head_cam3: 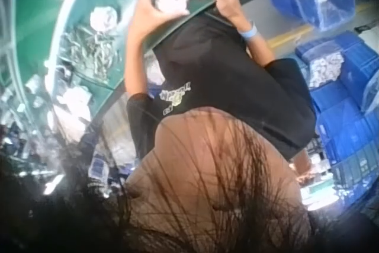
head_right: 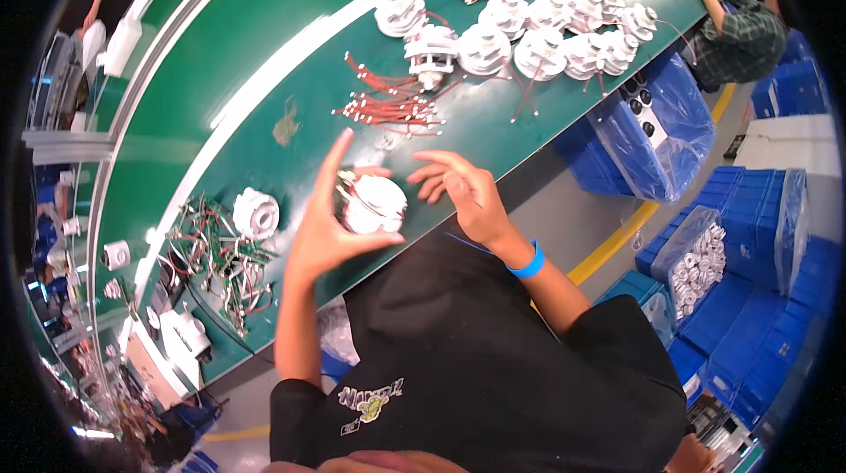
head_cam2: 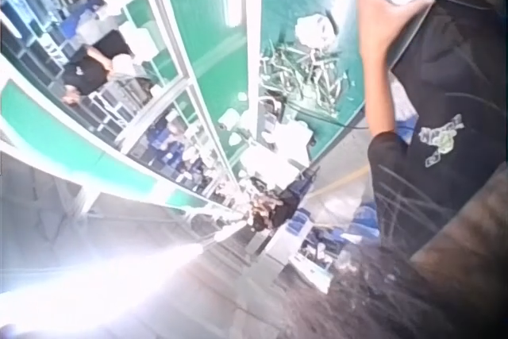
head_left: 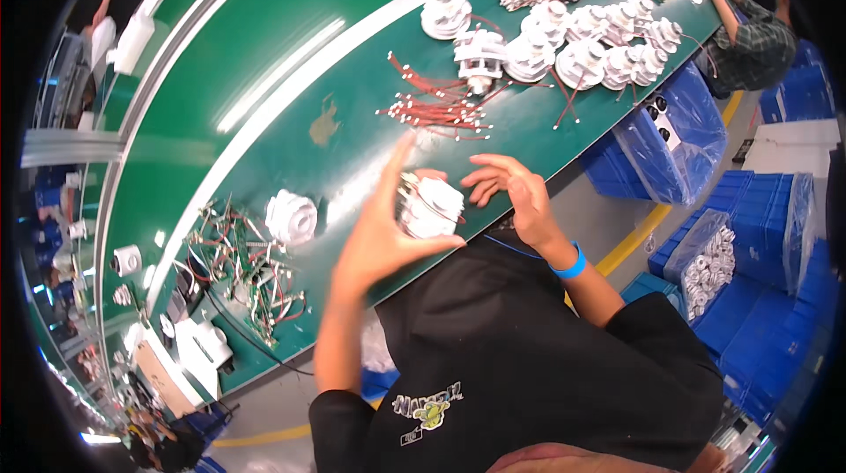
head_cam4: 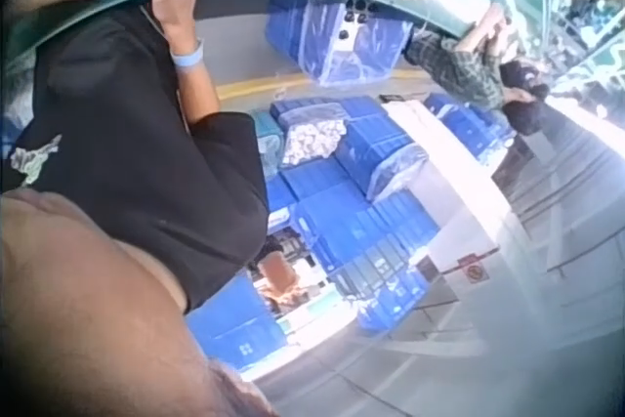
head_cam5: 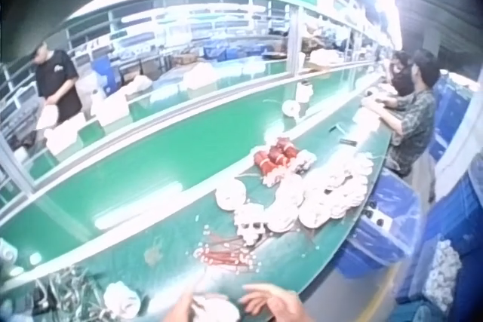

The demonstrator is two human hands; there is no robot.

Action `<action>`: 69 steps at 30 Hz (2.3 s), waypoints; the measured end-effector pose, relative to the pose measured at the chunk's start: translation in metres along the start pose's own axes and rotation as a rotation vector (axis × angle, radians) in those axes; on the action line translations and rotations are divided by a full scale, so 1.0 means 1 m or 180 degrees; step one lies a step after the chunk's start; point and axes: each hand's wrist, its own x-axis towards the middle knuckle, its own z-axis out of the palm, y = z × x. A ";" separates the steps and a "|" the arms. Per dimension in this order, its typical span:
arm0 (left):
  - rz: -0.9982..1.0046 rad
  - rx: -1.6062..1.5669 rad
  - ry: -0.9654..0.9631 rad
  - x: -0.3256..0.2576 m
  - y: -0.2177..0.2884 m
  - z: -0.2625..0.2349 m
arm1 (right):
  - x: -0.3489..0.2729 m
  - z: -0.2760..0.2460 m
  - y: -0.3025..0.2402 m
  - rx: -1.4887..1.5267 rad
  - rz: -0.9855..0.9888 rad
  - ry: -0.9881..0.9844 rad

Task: Assembling electrical components into light fixture housings on a production line.

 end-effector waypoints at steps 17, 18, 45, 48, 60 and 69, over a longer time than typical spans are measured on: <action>-0.0741 0.1702 0.2445 0.147 -0.118 -0.237 | 0.020 0.020 0.018 -0.2792 -0.1171 0.1168; -0.0461 0.1663 0.2377 0.137 -0.113 -0.233 | 0.022 0.019 0.016 -0.2857 -0.1169 0.1155; -0.0432 0.3196 0.2779 -0.080 -0.048 -0.042 | 0.127 0.083 -0.062 -0.2442 -0.2750 -0.0290; -0.0297 0.3260 0.2880 -0.065 -0.052 -0.017 | 0.091 0.081 -0.064 -0.1967 -0.1744 0.0052; 0.0777 0.3323 0.2981 -0.082 -0.074 0.044 | 0.042 0.088 -0.005 -0.0216 0.0456 -0.0398; 0.1059 0.3311 0.3104 -0.071 -0.082 0.043 | 0.038 0.075 -0.002 0.0267 0.0780 -0.0070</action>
